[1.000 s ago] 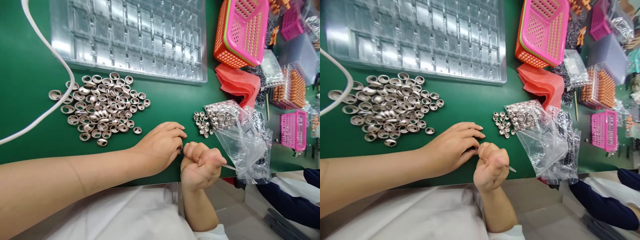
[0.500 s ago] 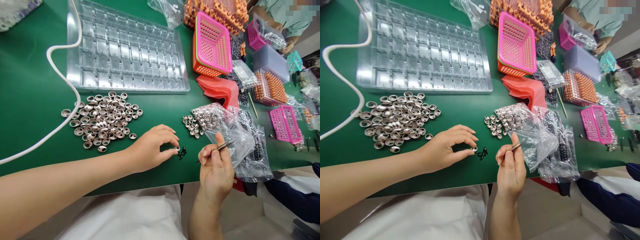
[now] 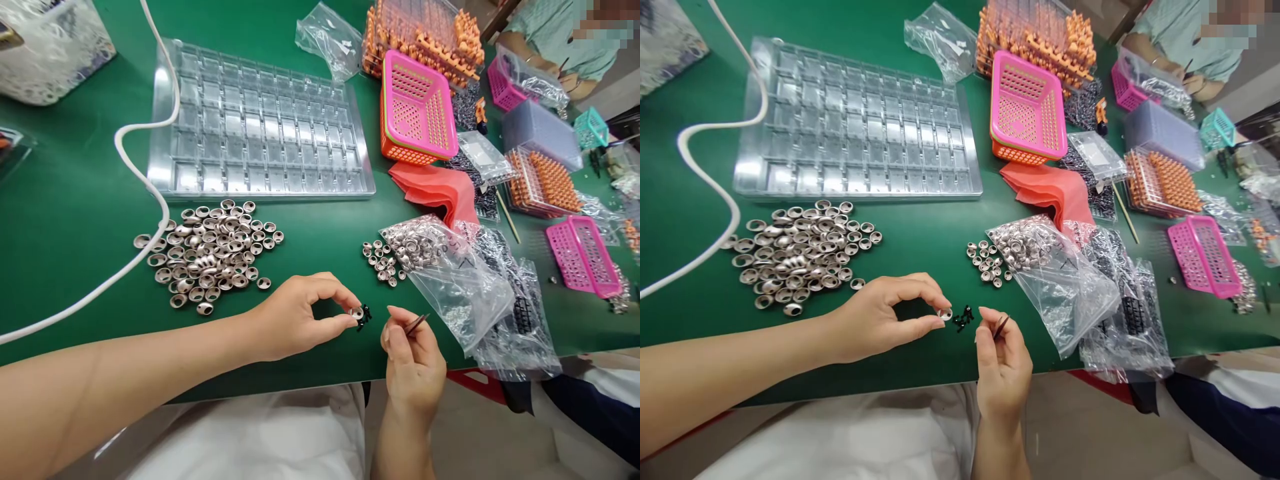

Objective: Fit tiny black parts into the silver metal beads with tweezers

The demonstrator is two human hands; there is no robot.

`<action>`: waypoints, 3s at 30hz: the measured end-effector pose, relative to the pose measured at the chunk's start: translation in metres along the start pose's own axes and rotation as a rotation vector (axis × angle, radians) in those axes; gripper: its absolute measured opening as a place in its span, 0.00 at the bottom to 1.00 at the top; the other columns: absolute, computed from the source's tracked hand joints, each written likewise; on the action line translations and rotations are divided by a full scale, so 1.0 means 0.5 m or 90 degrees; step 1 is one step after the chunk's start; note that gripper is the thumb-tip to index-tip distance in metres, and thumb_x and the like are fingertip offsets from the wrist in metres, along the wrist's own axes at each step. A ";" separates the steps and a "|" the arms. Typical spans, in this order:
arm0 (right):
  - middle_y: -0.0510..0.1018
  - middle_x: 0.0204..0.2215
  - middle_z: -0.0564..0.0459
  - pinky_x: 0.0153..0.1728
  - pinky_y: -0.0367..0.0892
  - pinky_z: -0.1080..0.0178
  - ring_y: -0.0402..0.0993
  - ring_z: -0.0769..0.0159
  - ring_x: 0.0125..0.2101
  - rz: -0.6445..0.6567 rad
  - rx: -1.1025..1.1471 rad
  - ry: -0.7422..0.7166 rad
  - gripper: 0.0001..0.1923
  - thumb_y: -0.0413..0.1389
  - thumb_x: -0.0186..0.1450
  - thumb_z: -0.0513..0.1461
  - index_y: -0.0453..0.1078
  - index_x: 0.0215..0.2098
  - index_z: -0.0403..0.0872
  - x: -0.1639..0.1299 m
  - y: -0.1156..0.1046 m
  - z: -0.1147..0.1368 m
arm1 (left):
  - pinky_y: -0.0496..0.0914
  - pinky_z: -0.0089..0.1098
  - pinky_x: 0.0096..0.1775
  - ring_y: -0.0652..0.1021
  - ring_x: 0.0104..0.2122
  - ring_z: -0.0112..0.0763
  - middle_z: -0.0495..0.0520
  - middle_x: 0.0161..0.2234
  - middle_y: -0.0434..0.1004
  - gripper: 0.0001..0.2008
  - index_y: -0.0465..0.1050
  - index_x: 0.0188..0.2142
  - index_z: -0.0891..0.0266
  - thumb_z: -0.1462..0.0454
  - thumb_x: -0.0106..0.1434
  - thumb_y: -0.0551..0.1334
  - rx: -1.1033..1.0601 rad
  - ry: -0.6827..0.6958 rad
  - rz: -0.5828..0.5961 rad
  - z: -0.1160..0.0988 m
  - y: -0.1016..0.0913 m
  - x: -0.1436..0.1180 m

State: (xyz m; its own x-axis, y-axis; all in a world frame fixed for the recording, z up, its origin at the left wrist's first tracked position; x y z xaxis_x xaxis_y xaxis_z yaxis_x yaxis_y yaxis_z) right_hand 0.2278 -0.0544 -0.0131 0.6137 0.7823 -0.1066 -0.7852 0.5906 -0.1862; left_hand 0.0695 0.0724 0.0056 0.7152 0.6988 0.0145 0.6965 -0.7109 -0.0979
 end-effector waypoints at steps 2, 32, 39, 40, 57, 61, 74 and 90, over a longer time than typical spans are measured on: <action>0.73 0.28 0.57 0.28 0.63 0.65 0.67 0.72 0.26 0.006 -0.001 -0.002 0.12 0.59 0.68 0.43 0.75 0.49 0.49 -0.001 0.003 0.002 | 0.75 0.26 0.41 0.81 0.36 0.27 0.50 0.35 0.83 0.04 0.80 0.38 0.61 0.65 0.62 0.67 0.001 0.002 -0.001 0.002 0.000 0.000; 0.82 0.48 0.42 0.34 0.73 0.54 0.80 0.55 0.40 0.132 0.257 0.036 0.26 0.53 0.64 0.47 0.70 0.60 0.52 0.031 0.029 0.027 | 0.70 0.37 0.44 0.73 0.39 0.35 0.51 0.33 0.81 0.02 0.77 0.39 0.61 0.66 0.66 0.65 0.167 0.113 -0.068 -0.007 -0.021 -0.001; 0.84 0.45 0.43 0.28 0.74 0.58 0.81 0.59 0.35 0.126 0.249 0.047 0.23 0.54 0.67 0.45 0.70 0.60 0.53 0.033 0.031 0.014 | 0.69 0.37 0.43 0.73 0.39 0.35 0.51 0.32 0.79 0.02 0.77 0.38 0.61 0.66 0.66 0.65 0.159 0.117 -0.064 -0.004 -0.016 -0.002; 0.84 0.44 0.44 0.27 0.74 0.59 0.81 0.60 0.33 0.123 0.242 0.047 0.22 0.54 0.68 0.44 0.70 0.60 0.54 0.034 0.029 0.013 | 0.68 0.37 0.43 0.72 0.39 0.35 0.51 0.32 0.79 0.02 0.77 0.38 0.62 0.66 0.66 0.65 0.165 0.120 -0.065 -0.003 -0.015 -0.002; 0.67 0.20 0.60 0.24 0.60 0.66 0.58 0.74 0.20 0.041 0.310 -0.045 0.13 0.55 0.71 0.45 0.76 0.49 0.48 0.053 0.057 0.062 | 0.61 0.43 0.48 0.68 0.43 0.41 0.52 0.33 0.74 0.00 0.77 0.36 0.62 0.67 0.65 0.67 0.404 0.080 -0.021 0.024 0.015 -0.010; 0.65 0.23 0.58 0.25 0.59 0.65 0.61 0.72 0.24 0.057 0.307 -0.111 0.11 0.52 0.73 0.41 0.75 0.39 0.49 0.050 0.096 0.085 | 0.61 0.44 0.48 0.68 0.43 0.41 0.53 0.33 0.74 0.01 0.75 0.36 0.63 0.67 0.65 0.66 0.410 0.075 -0.025 0.023 0.017 -0.011; 0.53 0.20 0.61 0.25 0.56 0.64 0.53 0.72 0.21 0.073 0.292 -0.153 0.19 0.46 0.75 0.46 0.63 0.27 0.48 0.045 0.146 0.092 | 0.62 0.45 0.47 0.69 0.42 0.43 0.55 0.33 0.74 0.03 0.76 0.34 0.65 0.66 0.65 0.66 0.423 0.054 -0.011 0.019 0.018 -0.008; 0.54 0.20 0.61 0.24 0.56 0.65 0.54 0.72 0.21 0.067 0.269 -0.148 0.20 0.47 0.75 0.46 0.60 0.25 0.48 0.041 0.150 0.087 | 0.62 0.44 0.47 0.69 0.43 0.42 0.54 0.34 0.75 0.02 0.77 0.34 0.65 0.67 0.64 0.65 0.411 0.063 -0.019 0.014 0.015 -0.008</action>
State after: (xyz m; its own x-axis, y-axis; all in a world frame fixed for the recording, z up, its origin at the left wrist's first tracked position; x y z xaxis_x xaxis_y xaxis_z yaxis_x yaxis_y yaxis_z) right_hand 0.1777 0.0143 0.0131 0.5327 0.8368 0.1269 -0.8362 0.4971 0.2317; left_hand 0.0714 0.0645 -0.0020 0.7194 0.6850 0.1150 0.5631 -0.4782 -0.6740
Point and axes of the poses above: each hand's wrist, its own x-axis towards the middle knuckle, its own y-axis out of the palm, z = x × y, the point moved 10 cm from there along x, towards the middle knuckle
